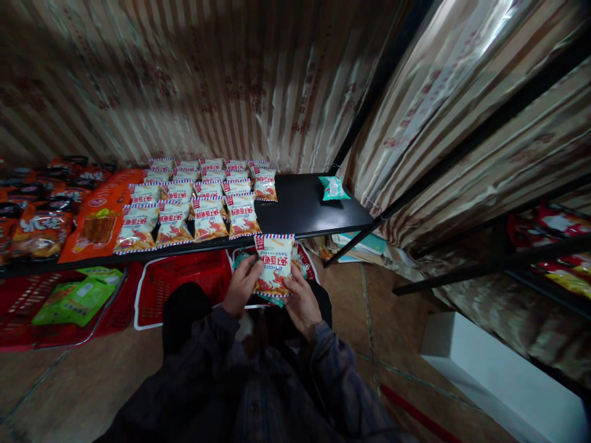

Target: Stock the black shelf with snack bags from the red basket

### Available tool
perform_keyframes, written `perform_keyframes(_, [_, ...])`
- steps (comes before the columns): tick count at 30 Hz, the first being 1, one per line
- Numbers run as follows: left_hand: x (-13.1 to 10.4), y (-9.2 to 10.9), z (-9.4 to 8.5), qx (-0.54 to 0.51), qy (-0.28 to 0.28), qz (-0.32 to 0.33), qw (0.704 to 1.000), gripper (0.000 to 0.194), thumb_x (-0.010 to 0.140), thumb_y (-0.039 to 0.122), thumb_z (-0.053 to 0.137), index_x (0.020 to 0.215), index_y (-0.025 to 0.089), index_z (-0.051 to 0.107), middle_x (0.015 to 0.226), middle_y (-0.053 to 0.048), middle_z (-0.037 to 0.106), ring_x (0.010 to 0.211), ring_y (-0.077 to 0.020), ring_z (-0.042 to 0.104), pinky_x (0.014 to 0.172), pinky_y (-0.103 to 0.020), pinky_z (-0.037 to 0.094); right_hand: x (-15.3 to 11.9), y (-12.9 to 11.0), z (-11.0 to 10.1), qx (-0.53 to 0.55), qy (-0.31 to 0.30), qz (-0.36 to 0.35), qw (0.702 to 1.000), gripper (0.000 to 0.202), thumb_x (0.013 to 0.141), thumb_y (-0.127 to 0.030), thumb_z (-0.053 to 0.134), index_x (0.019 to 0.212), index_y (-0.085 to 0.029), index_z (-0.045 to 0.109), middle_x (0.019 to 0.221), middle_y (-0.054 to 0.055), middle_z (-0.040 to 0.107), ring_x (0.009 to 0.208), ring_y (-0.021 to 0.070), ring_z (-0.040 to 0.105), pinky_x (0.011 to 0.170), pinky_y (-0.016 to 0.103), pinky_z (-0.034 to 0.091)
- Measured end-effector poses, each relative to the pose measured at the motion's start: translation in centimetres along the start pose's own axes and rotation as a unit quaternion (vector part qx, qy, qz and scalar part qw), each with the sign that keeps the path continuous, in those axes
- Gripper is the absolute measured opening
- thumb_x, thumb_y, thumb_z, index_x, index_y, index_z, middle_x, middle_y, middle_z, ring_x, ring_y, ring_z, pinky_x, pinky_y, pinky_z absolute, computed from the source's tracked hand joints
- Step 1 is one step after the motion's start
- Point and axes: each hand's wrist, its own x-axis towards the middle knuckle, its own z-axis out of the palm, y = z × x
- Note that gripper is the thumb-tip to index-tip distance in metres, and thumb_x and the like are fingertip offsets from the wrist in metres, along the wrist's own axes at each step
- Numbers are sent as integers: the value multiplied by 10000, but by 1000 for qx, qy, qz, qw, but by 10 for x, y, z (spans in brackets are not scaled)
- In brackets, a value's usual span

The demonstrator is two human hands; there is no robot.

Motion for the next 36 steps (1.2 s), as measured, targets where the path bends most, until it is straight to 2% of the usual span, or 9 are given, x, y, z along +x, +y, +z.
perform_keyframes(3, [-1, 5, 9, -41, -36, -29, 998, 563, 658, 436, 740, 1105, 149, 553, 962, -102, 705, 917, -255, 661, 868, -405, 499, -2, -1, 0, -13, -16, 4, 1000, 555, 612, -206, 751, 1142, -264, 597, 1035, 9, 707, 985, 234, 646, 861, 386, 520])
perform_keyframes(10, [1, 7, 19, -47, -13, -10, 999, 595, 630, 414, 768, 1106, 134, 547, 1018, -128, 696, 933, -253, 660, 881, -399, 496, 5, -9, 4, -53, -38, -22, 998, 435, 658, -371, 767, 1047, -223, 640, 979, 43, 715, 969, 239, 650, 886, 394, 502])
perform_keyframes(20, [11, 21, 25, -40, 11, 13, 999, 561, 611, 437, 771, 1042, 126, 591, 986, -130, 705, 995, -265, 638, 903, -411, 485, 11, -16, 0, -63, -42, -35, 996, 376, 667, -369, 769, 988, -209, 657, 961, 58, 725, 977, 250, 654, 873, 399, 507])
perform_keyframes(27, [12, 15, 24, -42, 12, 20, 999, 530, 623, 432, 762, 1017, 115, 604, 949, -122, 713, 999, -270, 637, 886, -408, 491, 9, -15, 3, -57, -48, -33, 997, 386, 663, -365, 773, 998, -215, 654, 947, 51, 729, 949, 239, 665, 865, 392, 514])
perform_keyframes(36, [17, 10, 21, -15, 52, 35, 998, 533, 583, 487, 764, 947, 132, 604, 927, -107, 713, 880, -241, 669, 815, -382, 515, 14, -7, -1, -64, -48, -48, 996, 416, 673, -362, 767, 1038, -206, 639, 963, 52, 725, 950, 231, 664, 870, 385, 513])
